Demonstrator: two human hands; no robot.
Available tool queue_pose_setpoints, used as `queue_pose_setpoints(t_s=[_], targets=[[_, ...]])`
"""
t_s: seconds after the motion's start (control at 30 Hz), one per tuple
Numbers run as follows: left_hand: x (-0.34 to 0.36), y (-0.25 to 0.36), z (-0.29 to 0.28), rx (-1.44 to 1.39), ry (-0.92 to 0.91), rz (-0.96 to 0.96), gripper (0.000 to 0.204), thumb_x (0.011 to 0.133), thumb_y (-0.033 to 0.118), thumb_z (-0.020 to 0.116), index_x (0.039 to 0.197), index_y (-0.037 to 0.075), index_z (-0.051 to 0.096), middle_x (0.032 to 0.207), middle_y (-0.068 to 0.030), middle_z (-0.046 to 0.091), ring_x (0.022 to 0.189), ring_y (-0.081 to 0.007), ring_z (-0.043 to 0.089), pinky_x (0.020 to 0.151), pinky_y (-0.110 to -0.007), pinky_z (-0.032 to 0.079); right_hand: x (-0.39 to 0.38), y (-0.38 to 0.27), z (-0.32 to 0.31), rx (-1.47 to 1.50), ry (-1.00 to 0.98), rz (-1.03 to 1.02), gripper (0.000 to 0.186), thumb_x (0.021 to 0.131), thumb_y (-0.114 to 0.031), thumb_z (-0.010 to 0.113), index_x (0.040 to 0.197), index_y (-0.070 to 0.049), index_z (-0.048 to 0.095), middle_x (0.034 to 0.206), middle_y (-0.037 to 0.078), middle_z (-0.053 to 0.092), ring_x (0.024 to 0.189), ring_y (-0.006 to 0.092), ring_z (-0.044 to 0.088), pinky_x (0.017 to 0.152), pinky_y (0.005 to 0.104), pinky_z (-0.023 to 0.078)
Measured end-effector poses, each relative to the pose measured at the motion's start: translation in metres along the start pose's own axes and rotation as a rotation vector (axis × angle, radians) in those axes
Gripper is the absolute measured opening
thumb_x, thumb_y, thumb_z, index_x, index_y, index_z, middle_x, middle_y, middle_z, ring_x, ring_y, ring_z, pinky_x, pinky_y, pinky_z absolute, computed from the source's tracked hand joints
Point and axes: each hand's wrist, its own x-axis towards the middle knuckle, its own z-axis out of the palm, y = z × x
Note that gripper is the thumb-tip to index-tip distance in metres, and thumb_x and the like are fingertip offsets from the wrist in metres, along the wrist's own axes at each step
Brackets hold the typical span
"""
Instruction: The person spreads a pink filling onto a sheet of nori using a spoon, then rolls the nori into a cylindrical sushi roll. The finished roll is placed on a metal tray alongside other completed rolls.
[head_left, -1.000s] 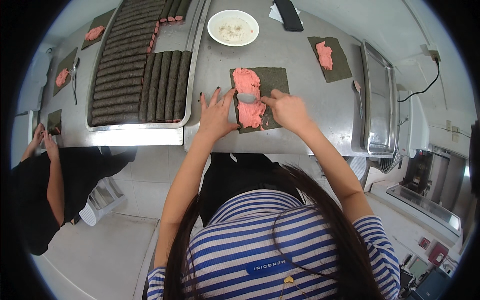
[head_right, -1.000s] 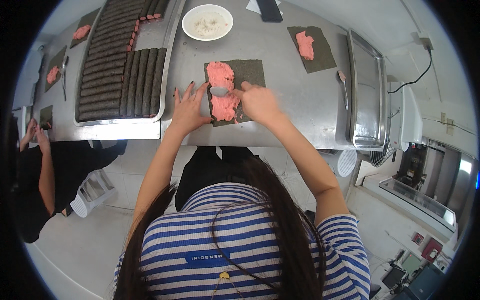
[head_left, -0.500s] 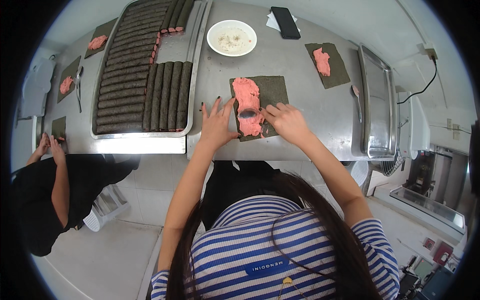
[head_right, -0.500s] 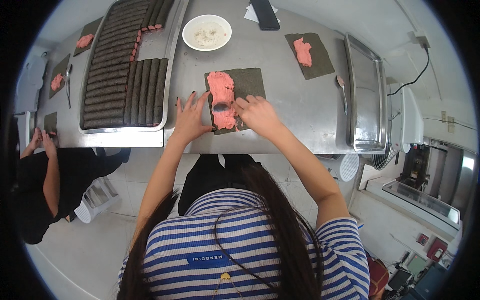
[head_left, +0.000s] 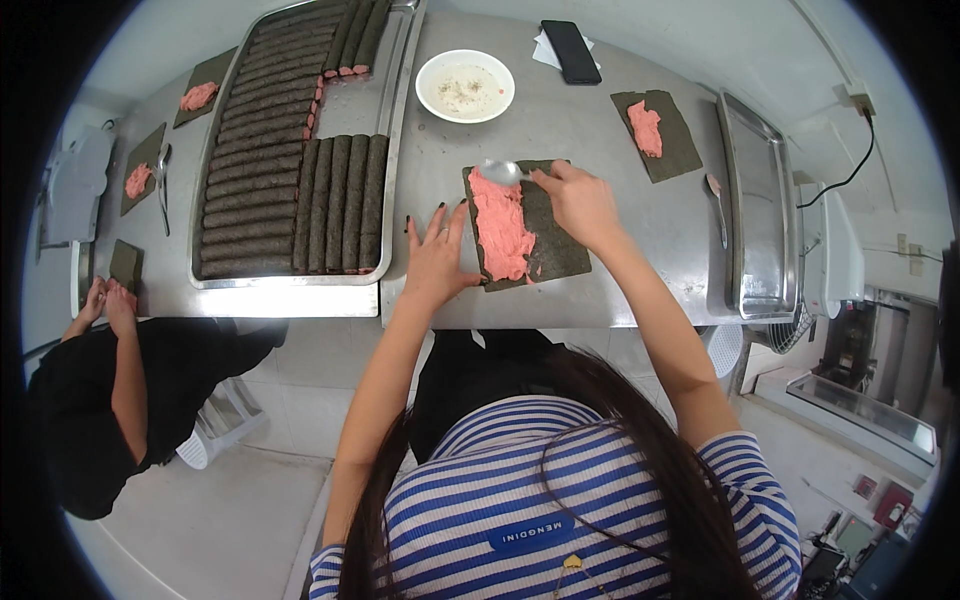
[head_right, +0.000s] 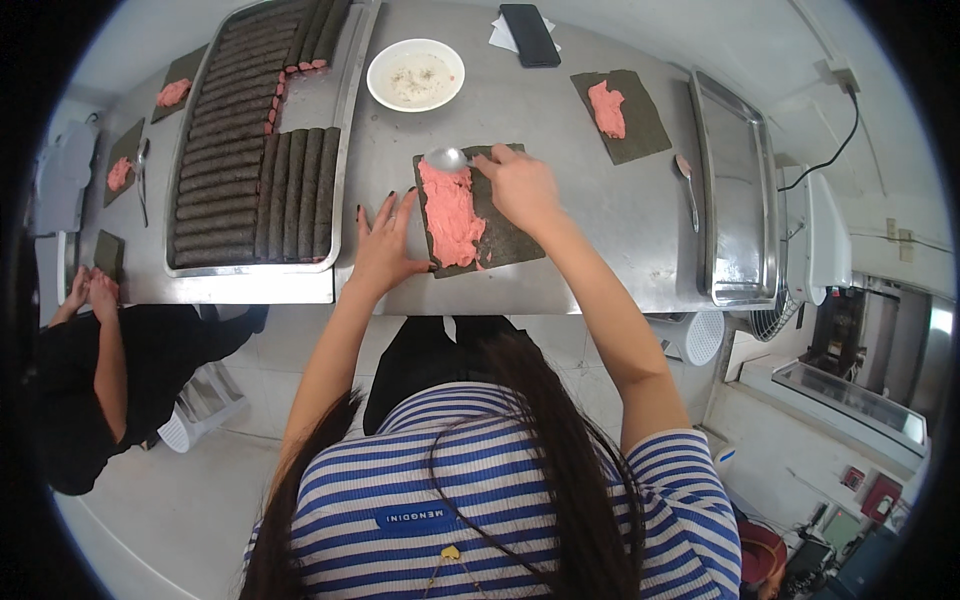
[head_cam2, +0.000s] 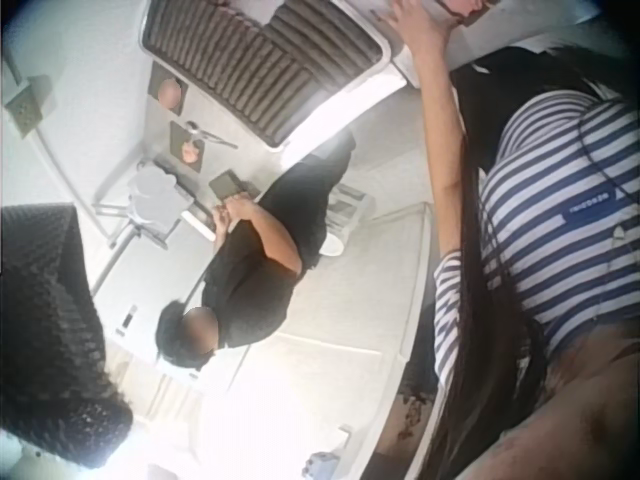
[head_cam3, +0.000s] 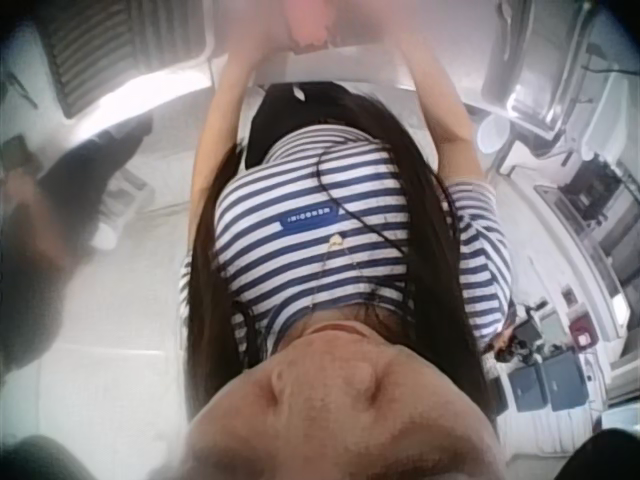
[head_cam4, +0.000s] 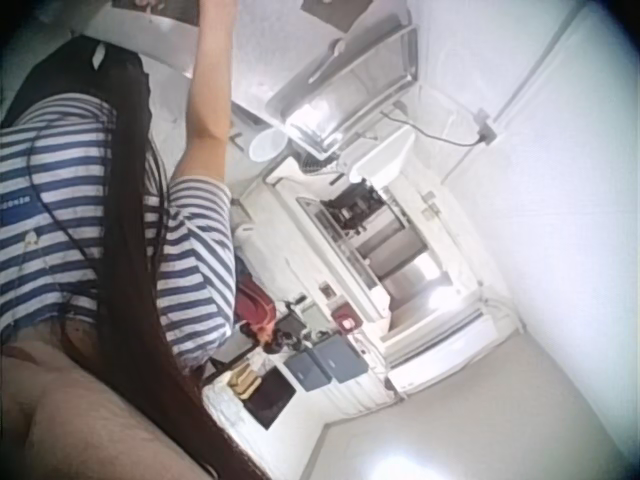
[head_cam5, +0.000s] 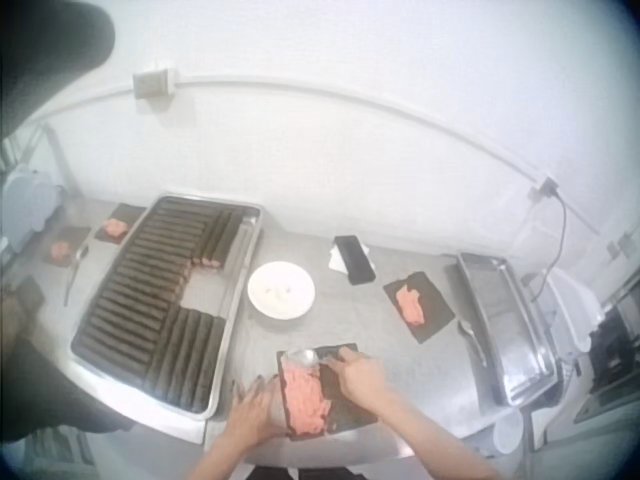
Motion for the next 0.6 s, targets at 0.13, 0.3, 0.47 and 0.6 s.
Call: queue_pose_setpoints(t_s=[0.13,0.3,0.47,0.6], targets=[[-0.001,-0.004,0.002,-0.017,0.012,0.005,0.115,0.056,0.032,0.087,0.146,0.010,0.020,0.129,-0.0144,0.056,0.141,-0.0284,0.027,0.112,-0.062,0.010,-0.036,0.010,-0.021,0.040,-0.098,-0.035,0.033,0.076,-0.004,0.056,0.104,-0.014,0.071,0.081,0.005,0.057,0.073,0.0237,0.062,0.063,0.0376,0.051],[0.001,-0.002,0.000,-0.007,-0.008,0.017,0.113,0.056,0.033,0.087,0.145,0.010,0.022,0.130,-0.0130,0.055,0.141,-0.0289,0.027,0.112,-0.062,0.011,-0.053,0.026,-0.008,0.100,-0.125,-0.060,0.034,0.075,-0.003,0.056,0.103,-0.016,0.071,0.081,0.002,0.057,0.072,0.0230,0.060,0.063,0.0375,0.050],[0.000,-0.003,0.000,0.015,-0.019,0.025,0.112,0.057,0.033,0.087,0.145,0.010,0.022,0.131,-0.0117,0.053,0.140,-0.0295,0.027,0.112,-0.062,0.013,-0.016,0.020,0.004,0.030,-0.166,-0.146,0.032,0.075,-0.003,0.056,0.101,-0.013,0.071,0.082,0.003,0.058,0.075,0.0227,0.060,0.065,0.0373,0.051],[-0.001,-0.001,-0.001,0.014,-0.009,0.028,0.113,0.057,0.034,0.087,0.146,0.012,0.022,0.134,-0.0105,0.052,0.141,-0.0292,0.026,0.112,-0.062,0.013,0.001,0.024,0.014,0.017,-0.139,-0.169,0.030,0.076,-0.004,0.055,0.101,-0.013,0.070,0.084,0.004,0.059,0.077,0.0234,0.062,0.066,0.0380,0.051]])
